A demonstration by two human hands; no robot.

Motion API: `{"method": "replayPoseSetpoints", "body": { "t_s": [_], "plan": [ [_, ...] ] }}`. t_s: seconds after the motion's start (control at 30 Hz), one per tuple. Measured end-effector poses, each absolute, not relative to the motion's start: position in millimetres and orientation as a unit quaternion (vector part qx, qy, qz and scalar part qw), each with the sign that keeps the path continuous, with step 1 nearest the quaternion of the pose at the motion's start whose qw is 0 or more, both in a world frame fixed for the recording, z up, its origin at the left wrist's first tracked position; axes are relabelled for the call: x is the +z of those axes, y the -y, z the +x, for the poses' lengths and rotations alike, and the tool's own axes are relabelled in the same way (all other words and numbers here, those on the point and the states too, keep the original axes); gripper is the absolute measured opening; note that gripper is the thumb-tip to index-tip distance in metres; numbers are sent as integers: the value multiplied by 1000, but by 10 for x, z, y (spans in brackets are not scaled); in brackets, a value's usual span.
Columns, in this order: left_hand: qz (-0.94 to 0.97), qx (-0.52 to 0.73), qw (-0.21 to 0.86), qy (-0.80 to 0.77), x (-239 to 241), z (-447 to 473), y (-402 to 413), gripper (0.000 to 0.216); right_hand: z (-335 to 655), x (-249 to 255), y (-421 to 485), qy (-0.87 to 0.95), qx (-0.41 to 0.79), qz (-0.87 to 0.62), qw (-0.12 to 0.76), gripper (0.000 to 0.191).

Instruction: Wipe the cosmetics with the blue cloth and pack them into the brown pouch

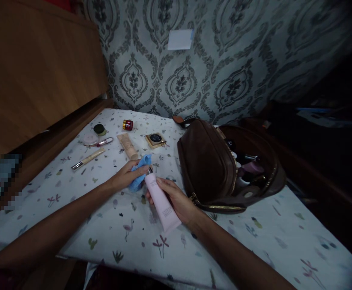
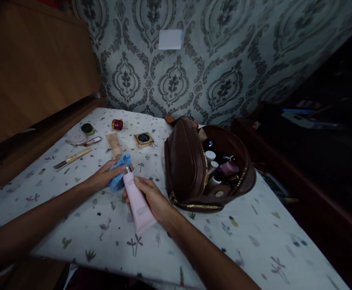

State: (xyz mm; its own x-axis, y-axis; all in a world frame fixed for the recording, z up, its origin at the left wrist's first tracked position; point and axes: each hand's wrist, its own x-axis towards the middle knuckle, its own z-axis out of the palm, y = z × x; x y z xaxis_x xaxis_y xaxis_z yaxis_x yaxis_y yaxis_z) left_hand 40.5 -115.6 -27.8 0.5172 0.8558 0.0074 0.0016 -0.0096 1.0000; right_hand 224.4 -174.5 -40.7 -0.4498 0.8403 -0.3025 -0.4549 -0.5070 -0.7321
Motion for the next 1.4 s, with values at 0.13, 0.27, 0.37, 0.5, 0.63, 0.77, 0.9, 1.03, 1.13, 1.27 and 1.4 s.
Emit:
{"method": "replayPoseSetpoints", "body": {
  "t_s": [0.13, 0.27, 0.37, 0.5, 0.63, 0.77, 0.9, 1.03, 1.13, 1.27, 1.4],
  "plan": [
    [621, 338, 617, -346, -278, 407, 1154, 47, 2245, -422, 1733, 290, 803, -328, 404, 34],
    [622, 336, 615, -350, -288, 406, 1146, 49, 2247, -433, 1725, 293, 804, -324, 403, 32],
    [625, 329, 611, -358, -288, 402, 1146, 51, 2246, -421, 1727, 290, 803, -328, 404, 33],
    [624, 334, 605, -365, -281, 397, 1154, 50, 2242, -399, 1734, 287, 804, -329, 403, 35],
    [622, 336, 608, -361, -284, 404, 1156, 51, 2240, -402, 1733, 288, 807, -323, 402, 35],
    [622, 343, 605, -360, -290, 411, 1153, 51, 2242, -410, 1727, 292, 807, -321, 400, 35],
    [626, 331, 603, -367, -287, 401, 1152, 51, 2245, -413, 1727, 291, 806, -325, 400, 35],
    [628, 333, 604, -360, -272, 395, 1154, 51, 2247, -425, 1728, 283, 808, -325, 402, 33],
    [631, 329, 607, -355, -260, 398, 1156, 50, 2248, -430, 1728, 280, 809, -324, 403, 32],
    [628, 328, 607, -359, -260, 398, 1156, 51, 2246, -408, 1734, 284, 809, -325, 400, 33],
    [626, 332, 609, -357, -275, 394, 1155, 50, 2245, -388, 1737, 287, 806, -329, 400, 32]
  ]
}}
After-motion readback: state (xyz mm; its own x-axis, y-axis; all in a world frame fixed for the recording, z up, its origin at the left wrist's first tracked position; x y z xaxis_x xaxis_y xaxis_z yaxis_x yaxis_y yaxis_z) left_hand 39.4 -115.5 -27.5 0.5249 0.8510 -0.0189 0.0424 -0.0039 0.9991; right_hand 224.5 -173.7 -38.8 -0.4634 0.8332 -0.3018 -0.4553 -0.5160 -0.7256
